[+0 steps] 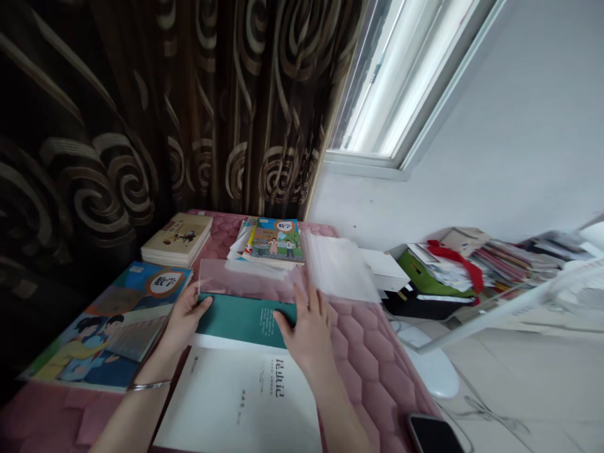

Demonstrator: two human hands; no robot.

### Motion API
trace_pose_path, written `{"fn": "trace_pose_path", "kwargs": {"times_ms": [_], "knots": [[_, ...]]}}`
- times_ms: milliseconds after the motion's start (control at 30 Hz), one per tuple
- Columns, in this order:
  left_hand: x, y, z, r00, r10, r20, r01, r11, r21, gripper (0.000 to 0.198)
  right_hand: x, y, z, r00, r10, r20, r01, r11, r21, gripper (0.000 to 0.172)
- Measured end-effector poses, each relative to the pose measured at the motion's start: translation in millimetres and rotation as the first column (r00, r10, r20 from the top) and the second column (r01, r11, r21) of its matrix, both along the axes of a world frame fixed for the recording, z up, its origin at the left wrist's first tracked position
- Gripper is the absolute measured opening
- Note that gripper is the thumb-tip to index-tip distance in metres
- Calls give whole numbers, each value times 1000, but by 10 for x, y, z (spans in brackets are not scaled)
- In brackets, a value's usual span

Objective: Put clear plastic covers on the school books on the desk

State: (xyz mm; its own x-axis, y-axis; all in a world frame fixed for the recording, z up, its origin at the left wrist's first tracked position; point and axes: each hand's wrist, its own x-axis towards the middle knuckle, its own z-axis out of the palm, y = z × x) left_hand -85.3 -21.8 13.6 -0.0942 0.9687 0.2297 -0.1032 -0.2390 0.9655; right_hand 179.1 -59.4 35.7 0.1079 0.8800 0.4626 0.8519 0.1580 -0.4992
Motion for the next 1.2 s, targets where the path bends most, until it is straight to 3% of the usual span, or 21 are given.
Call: {"fn": "trace_pose_path", "kwargs": {"times_ms": [100, 233, 300, 433, 567, 667, 767, 900, 1033, 1200], "knots": [[14, -9, 34, 1000, -7, 10, 7, 1000, -8, 45, 215, 139, -129, 933, 0, -359, -43, 993, -112, 81], [22, -24, 75, 999, -18, 27, 18, 1000, -14, 46, 321, 274, -349, 630, -17, -777, -148, 979, -142, 90], [22, -33, 81, 998, -47, 39, 48, 999, -25, 47, 349, 302, -427, 525, -43, -850, -149, 979, -141, 93], [25, -51, 93, 999, -32, 31, 32, 999, -1, 45, 406, 288, -481, 454, -135, -881, -155, 961, -228, 80], [23, -58, 109, 999, -35, 21, 35, 999, 3, 42, 422, 250, -471, 362, -111, -926, -238, 949, -207, 78], [15, -51, 103, 999, -32, 18, 32, 999, -4, 43, 419, 249, -481, 343, -19, -939, -188, 978, -88, 83], [6, -31, 74, 1000, -2, -10, 1, 1000, -26, 46, 422, 247, -495, 376, 65, -924, -120, 993, 21, 84], [-1, 7, 8, 992, 97, -85, -99, 995, -23, 45, 420, 223, -481, 405, 119, -907, -99, 991, 86, 75], [-7, 29, -62, 978, 146, -146, -148, 989, -4, 43, 406, 203, -452, 393, 68, -917, -74, 996, 42, 64], [6, 23, -99, 958, 212, -194, -212, 977, 22, 38, 393, 176, -401, 440, -3, -898, -115, 992, -60, 54]]}}
